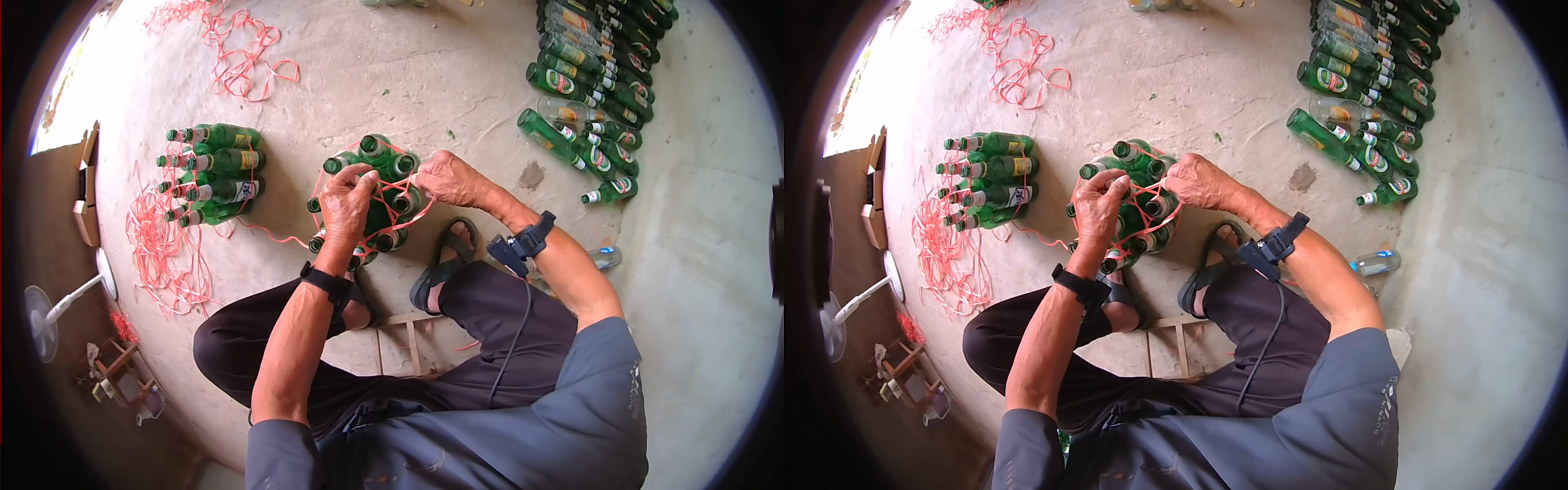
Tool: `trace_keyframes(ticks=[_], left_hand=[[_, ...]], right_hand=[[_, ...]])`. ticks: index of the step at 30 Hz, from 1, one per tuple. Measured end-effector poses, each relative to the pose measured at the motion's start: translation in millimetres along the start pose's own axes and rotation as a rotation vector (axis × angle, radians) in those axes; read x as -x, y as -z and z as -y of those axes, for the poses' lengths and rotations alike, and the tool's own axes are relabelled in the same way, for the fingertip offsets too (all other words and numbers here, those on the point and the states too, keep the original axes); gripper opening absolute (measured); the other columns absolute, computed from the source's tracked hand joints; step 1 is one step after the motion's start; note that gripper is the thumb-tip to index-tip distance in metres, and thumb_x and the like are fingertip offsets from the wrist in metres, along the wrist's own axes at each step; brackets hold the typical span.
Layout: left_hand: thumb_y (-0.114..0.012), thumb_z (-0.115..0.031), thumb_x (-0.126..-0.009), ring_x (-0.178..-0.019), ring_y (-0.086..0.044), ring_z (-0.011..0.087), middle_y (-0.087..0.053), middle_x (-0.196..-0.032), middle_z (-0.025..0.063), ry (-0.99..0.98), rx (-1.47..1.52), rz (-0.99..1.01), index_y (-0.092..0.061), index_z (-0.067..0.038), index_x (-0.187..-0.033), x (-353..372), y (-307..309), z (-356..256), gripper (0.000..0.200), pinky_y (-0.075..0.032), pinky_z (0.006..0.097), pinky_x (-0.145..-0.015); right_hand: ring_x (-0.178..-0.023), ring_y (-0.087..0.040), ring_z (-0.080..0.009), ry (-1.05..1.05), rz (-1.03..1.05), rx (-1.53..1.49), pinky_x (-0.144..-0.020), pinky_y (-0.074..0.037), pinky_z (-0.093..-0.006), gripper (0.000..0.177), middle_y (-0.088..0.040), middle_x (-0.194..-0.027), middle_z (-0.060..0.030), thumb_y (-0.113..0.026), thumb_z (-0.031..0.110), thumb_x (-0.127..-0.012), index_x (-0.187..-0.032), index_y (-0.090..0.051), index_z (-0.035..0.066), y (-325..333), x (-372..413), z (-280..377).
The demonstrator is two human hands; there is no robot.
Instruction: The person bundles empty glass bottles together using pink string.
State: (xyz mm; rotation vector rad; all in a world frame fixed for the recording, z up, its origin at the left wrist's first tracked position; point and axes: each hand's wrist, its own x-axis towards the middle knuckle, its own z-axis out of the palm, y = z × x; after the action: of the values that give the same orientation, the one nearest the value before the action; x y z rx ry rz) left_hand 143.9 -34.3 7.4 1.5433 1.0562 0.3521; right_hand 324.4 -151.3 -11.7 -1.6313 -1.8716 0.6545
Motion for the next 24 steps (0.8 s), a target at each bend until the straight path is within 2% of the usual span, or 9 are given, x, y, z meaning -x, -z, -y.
trace_keyframes(ticks=[1, 5, 8, 10, 11, 12, 16, 19, 24], left_hand=[[-0.068, -0.013, -0.085, -0.062, -0.052, 0.0046, -0.063, -0.073, -0.0002, 0.002, 0.009, -0.002, -0.069, 0.002, -0.094, -1, 0, 4, 0.017, -0.041, 0.0202, -0.055], [-0.067, -0.013, -0.083, -0.063, -0.057, 0.0085, -0.065, -0.071, 0.0041, -0.001, 0.020, -0.009, -0.069, 0.003, -0.089, -1, -4, 11, 0.017, -0.046, 0.0243, -0.060], [-0.068, -0.015, -0.080, -0.062, -0.062, 0.0151, -0.067, -0.069, 0.0097, -0.057, -0.028, -0.056, -0.070, 0.002, -0.085, -4, -6, 15, 0.017, -0.049, 0.0297, -0.061], [-0.070, -0.016, -0.079, -0.065, -0.063, 0.0195, -0.066, -0.069, 0.0107, -0.070, -0.054, -0.088, -0.070, 0.000, -0.084, -3, -7, 17, 0.017, -0.049, 0.0323, -0.062], [-0.068, -0.014, -0.081, -0.066, -0.061, 0.0141, -0.066, -0.071, 0.0071, -0.089, -0.088, -0.080, -0.069, 0.001, -0.086, -3, -5, 18, 0.016, -0.049, 0.0290, -0.063], [-0.066, -0.012, -0.084, -0.068, -0.060, 0.0087, -0.067, -0.074, 0.0035, -0.108, -0.123, -0.073, -0.069, 0.002, -0.088, -2, -5, 17, 0.016, -0.049, 0.0257, -0.064], [-0.069, -0.011, -0.081, -0.067, -0.061, 0.0103, -0.066, -0.073, 0.0052, -0.194, -0.193, -0.156, -0.069, 0.001, -0.088, 1, -7, 20, 0.014, -0.049, 0.0264, -0.063], [-0.069, -0.010, -0.081, -0.068, -0.063, 0.0141, -0.067, -0.076, 0.0079, -0.212, -0.218, -0.177, -0.070, -0.002, -0.088, 4, -7, 15, 0.011, -0.050, 0.0282, -0.064], [-0.066, -0.015, -0.083, -0.072, -0.067, 0.0206, -0.068, -0.077, 0.0099, -0.302, -0.268, -0.168, -0.071, -0.007, -0.089, 6, -12, 1, 0.011, -0.050, 0.0317, -0.066]], right_hand=[[-0.056, -0.060, -0.0216, 0.112, 0.015, 0.194, -0.052, -0.047, -0.0340, 0.024, -0.054, -0.059, -0.0093, -0.056, 0.016, -0.082, -0.062, -0.052, 0.004, -2, -2, -2], [-0.058, -0.061, -0.0226, 0.201, 0.012, 0.354, -0.053, -0.047, -0.0365, 0.024, -0.055, -0.059, -0.0104, -0.056, 0.017, -0.079, -0.060, -0.052, 0.004, -1, -14, 7], [-0.058, -0.061, -0.0240, 0.199, 0.189, 0.512, -0.055, -0.048, -0.0379, 0.022, -0.056, -0.060, -0.0108, -0.056, 0.016, -0.076, -0.060, -0.053, 0.002, 8, -34, 10], [-0.057, -0.063, -0.0240, 0.049, 0.225, 0.175, -0.056, -0.050, -0.0373, 0.022, -0.058, -0.060, -0.0130, -0.056, 0.012, -0.077, -0.061, -0.055, -0.003, 18, -43, 22], [-0.057, -0.065, -0.0236, -0.425, 0.193, -0.311, -0.055, -0.051, -0.0357, 0.024, -0.060, -0.058, -0.0171, -0.054, 0.010, -0.079, -0.063, -0.057, -0.008, 22, -44, 31], [-0.057, -0.065, -0.0236, -0.420, 0.189, -0.297, -0.055, -0.051, -0.0357, 0.024, -0.060, -0.058, -0.0171, -0.054, 0.010, -0.079, -0.063, -0.057, -0.008, 26, -49, 33], [-0.056, -0.064, -0.0195, -0.335, 0.304, -0.225, -0.053, -0.050, -0.0345, 0.026, -0.058, -0.053, -0.0168, -0.051, 0.012, -0.078, -0.066, -0.060, -0.009, 34, -69, 34], [-0.046, -0.050, -0.0176, -0.336, 0.513, -0.273, -0.046, -0.042, -0.0364, 0.021, -0.052, -0.049, -0.0139, -0.055, 0.013, -0.069, -0.063, -0.060, -0.007, 51, -85, 29], [-0.045, -0.045, -0.0206, -0.173, 0.425, -0.078, -0.047, -0.039, -0.0378, 0.021, -0.048, -0.048, -0.0157, -0.059, 0.015, -0.068, -0.061, -0.059, -0.005, 45, -99, 3]])
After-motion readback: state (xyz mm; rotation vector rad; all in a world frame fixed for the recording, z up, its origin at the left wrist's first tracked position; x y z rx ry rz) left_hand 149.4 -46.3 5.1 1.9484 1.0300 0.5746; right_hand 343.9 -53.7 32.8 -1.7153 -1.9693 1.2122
